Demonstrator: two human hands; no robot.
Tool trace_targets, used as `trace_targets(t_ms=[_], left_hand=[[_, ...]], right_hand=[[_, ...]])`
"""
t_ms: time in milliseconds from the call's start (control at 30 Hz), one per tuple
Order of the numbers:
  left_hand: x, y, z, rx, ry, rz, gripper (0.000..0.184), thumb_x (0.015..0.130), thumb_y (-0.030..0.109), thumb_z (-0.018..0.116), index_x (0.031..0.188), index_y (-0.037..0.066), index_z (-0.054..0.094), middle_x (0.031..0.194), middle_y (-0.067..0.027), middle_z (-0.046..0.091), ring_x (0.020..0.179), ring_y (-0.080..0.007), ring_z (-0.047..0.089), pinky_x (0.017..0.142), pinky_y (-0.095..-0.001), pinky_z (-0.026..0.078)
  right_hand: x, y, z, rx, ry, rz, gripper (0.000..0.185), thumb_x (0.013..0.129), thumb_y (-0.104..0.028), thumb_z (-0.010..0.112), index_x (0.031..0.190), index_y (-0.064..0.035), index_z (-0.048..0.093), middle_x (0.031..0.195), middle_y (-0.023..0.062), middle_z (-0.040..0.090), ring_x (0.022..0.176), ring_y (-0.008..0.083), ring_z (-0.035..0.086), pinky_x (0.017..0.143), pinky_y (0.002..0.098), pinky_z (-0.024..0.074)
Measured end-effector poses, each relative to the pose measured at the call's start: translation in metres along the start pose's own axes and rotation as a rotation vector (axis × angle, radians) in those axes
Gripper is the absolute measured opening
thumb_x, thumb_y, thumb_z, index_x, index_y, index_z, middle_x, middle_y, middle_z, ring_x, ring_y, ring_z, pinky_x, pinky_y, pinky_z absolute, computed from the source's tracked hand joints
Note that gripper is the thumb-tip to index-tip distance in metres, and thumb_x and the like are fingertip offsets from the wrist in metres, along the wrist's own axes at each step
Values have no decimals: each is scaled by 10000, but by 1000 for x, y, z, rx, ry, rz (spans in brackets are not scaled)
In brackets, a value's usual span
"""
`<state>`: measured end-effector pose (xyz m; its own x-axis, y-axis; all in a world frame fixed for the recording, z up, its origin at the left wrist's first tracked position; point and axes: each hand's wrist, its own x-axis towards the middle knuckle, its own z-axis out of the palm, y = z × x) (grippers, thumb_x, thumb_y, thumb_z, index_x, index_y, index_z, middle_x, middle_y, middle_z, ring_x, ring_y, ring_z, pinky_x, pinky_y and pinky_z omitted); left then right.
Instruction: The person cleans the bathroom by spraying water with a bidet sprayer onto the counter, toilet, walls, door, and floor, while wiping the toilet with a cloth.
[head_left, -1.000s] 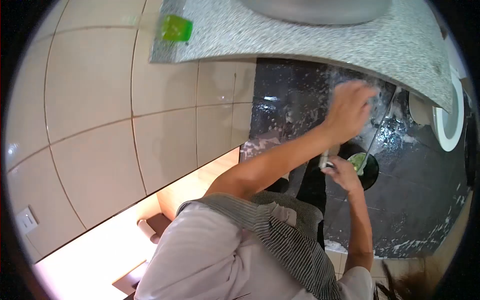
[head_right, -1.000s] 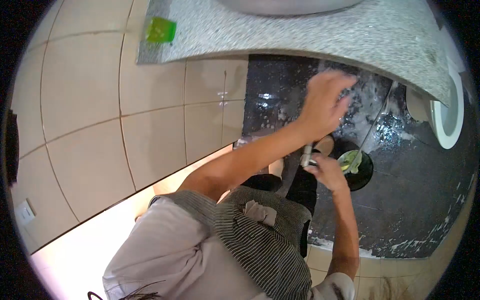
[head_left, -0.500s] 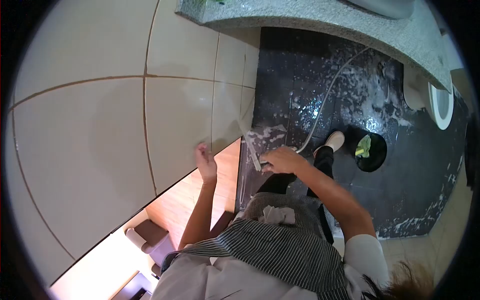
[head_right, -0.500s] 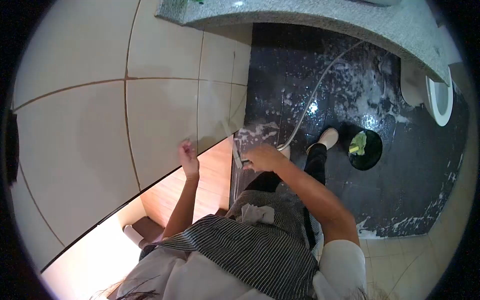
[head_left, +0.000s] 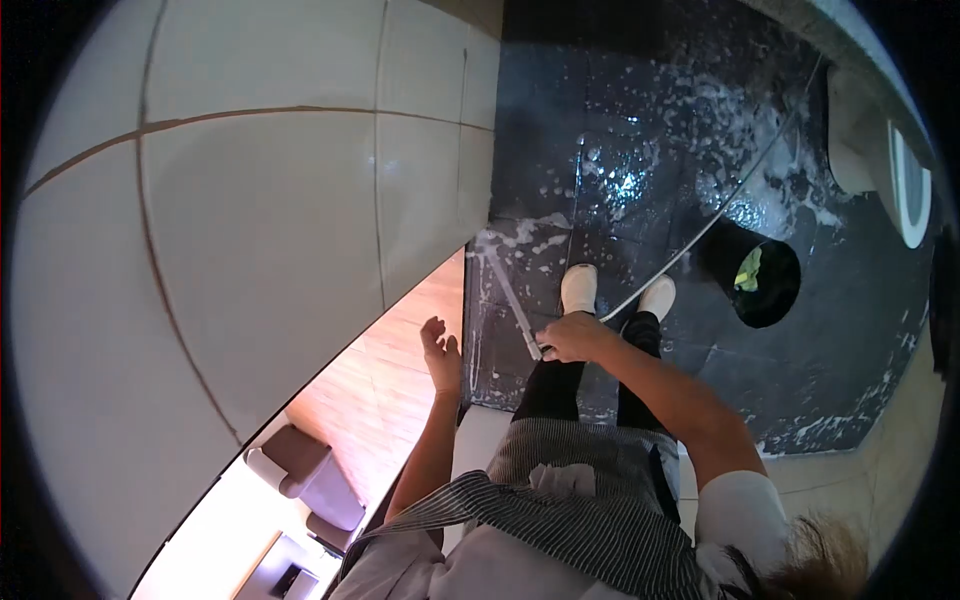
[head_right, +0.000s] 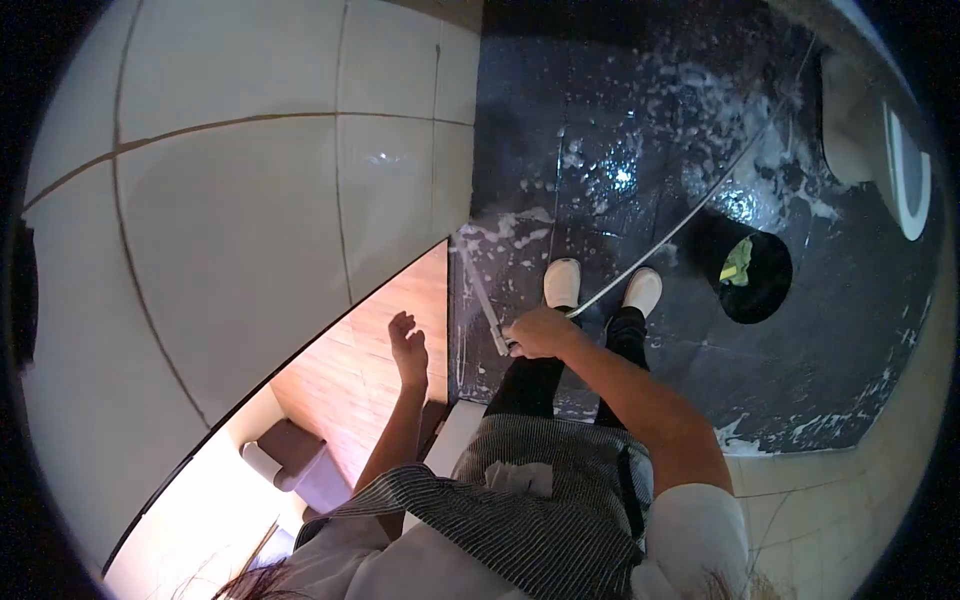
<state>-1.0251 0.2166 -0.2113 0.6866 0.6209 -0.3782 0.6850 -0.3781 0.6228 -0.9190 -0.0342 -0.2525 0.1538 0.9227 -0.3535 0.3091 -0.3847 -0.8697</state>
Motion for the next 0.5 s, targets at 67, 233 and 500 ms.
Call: trace_targets(t_ms=[67, 233, 500], left_hand=[[-15, -21, 17, 50, -33, 28, 454, 766, -89, 478, 1193, 65, 460, 1078, -78, 550, 987, -181, 537, 807, -306, 457], [-58, -93, 64, 223, -194, 84, 454, 741, 11, 610, 1169, 1, 459, 1068, -153, 549, 1006, -313, 537, 879, -387, 421], [-92, -116, 119, 399, -379, 189, 463, 781, 134, 619, 1198, 31, 446, 1050, -235, 522, 984, -422, 504, 844, -470, 417]], right_hand=[[3, 30, 21, -8, -22, 45, 317, 781, -318, 655, 977, -73, 608, 837, 148, 660, 810, 332, 642, 702, 461, 493], [12, 63, 29, -3, -70, 9, 319, 794, -328, 637, 988, -76, 606, 821, 137, 653, 806, 323, 638, 685, 423, 487], [26, 63, -33, 29, 309, -167, 305, 826, -347, 598, 992, -93, 571, 887, 108, 616, 828, 311, 620, 687, 420, 484]])
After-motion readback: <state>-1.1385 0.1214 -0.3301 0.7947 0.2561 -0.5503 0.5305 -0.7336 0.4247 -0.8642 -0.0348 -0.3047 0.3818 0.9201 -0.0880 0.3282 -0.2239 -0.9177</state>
